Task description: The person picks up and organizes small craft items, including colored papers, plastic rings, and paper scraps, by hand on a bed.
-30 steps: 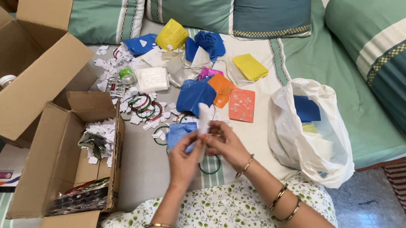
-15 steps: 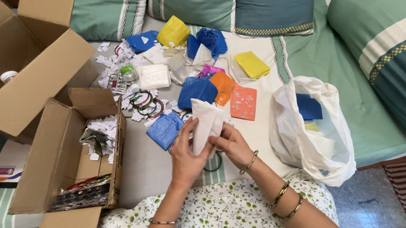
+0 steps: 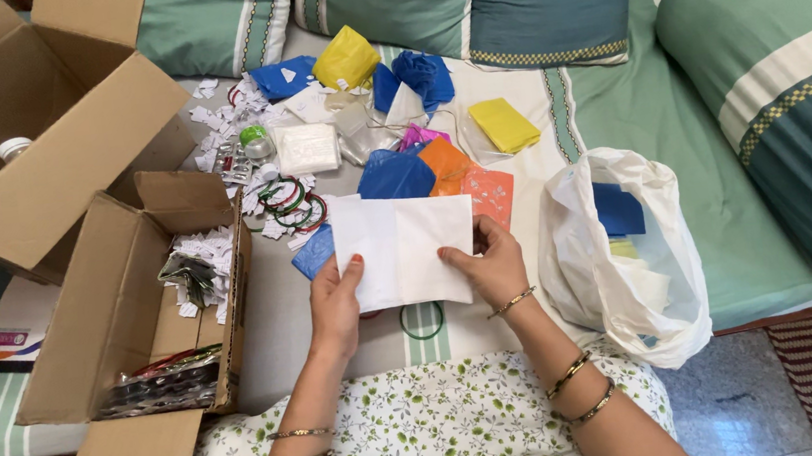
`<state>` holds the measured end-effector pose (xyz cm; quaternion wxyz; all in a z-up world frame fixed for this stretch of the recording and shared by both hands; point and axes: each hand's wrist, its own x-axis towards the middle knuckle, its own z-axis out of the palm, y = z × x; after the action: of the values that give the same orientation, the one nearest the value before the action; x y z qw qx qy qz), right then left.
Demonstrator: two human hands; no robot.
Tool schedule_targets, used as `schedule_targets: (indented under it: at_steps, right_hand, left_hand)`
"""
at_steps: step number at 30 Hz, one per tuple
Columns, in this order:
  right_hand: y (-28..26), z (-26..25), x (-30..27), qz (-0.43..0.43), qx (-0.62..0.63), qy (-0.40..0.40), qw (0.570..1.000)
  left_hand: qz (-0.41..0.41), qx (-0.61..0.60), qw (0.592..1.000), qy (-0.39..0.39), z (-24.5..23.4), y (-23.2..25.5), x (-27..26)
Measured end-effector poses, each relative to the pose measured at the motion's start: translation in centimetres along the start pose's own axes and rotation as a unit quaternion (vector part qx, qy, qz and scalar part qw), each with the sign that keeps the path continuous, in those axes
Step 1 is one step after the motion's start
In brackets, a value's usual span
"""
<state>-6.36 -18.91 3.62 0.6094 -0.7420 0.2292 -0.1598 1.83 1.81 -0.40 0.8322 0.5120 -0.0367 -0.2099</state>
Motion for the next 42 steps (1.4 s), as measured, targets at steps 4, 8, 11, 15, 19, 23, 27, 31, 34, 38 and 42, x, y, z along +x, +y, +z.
schedule_targets:
  at_steps: [4, 8, 11, 15, 19, 23, 27, 31, 34, 38, 42]
  right_hand:
    - [0.0, 0.7, -0.5, -0.035, 0.001, 0.0, 0.999]
    - [0.0, 1.2, -1.0, -0.034, -0.005, -0.01, 0.999]
    - [0.1, 1.3, -1.0, -0.052, -0.049, -0.01, 0.997]
    - [0.0, 1.2, -1.0, -0.067, -0.026, -0.007, 0.997]
    - [-0.2, 1.6, -1.4, -0.072, -0.034, 0.001, 0.997]
    - [-0.3, 3.0, -2.0, -0.063, -0.051, -0.001, 0.997]
    - [-0.4, 3.5, -2.5, -0.058, 0.036, -0.079, 0.995]
    - [-1.2, 2.9, -2.9, -0.095, 0.118, -0.159, 0.976]
    - [-1.9, 2.7, -3.4, -0.155, 0.034, -0.152, 0.976]
    - [-1.6, 2.5, -2.7, -0.245, -0.171, 0.019, 0.954]
    - [-1.0, 2.2, -1.4, -0.047, 0.024, -0.027, 0.998]
  left_hand:
    - [0.01, 0.07, 0.997, -0.002, 0.9, 0.3, -0.7]
    - [0.021, 0.095, 0.995, -0.002, 1.3, 0.5, -1.0]
    - [0.038, 0.112, 0.993, 0.005, 1.2, 0.4, -0.9]
    - [0.048, 0.12, 0.992, 0.006, 0.8, -0.1, -0.7]
    - [0.024, 0.083, 0.996, -0.035, 0.9, -1.4, -0.3]
    - [0.028, 0.077, 0.992, -0.096, 2.3, -2.5, -1.0]
    - [0.07, 0.149, 0.981, -0.101, 2.6, -2.0, -1.8]
    - [0.083, 0.164, 0.98, -0.073, 2.3, -1.3, -1.7]
    - [0.062, 0.133, 0.988, -0.039, 1.8, -1.1, -1.3]
    - [0.027, 0.006, 0.999, -0.019, 1.2, -0.6, -0.9]
    - [0.014, -0.096, 0.995, -0.032, 0.7, -0.2, -0.5]
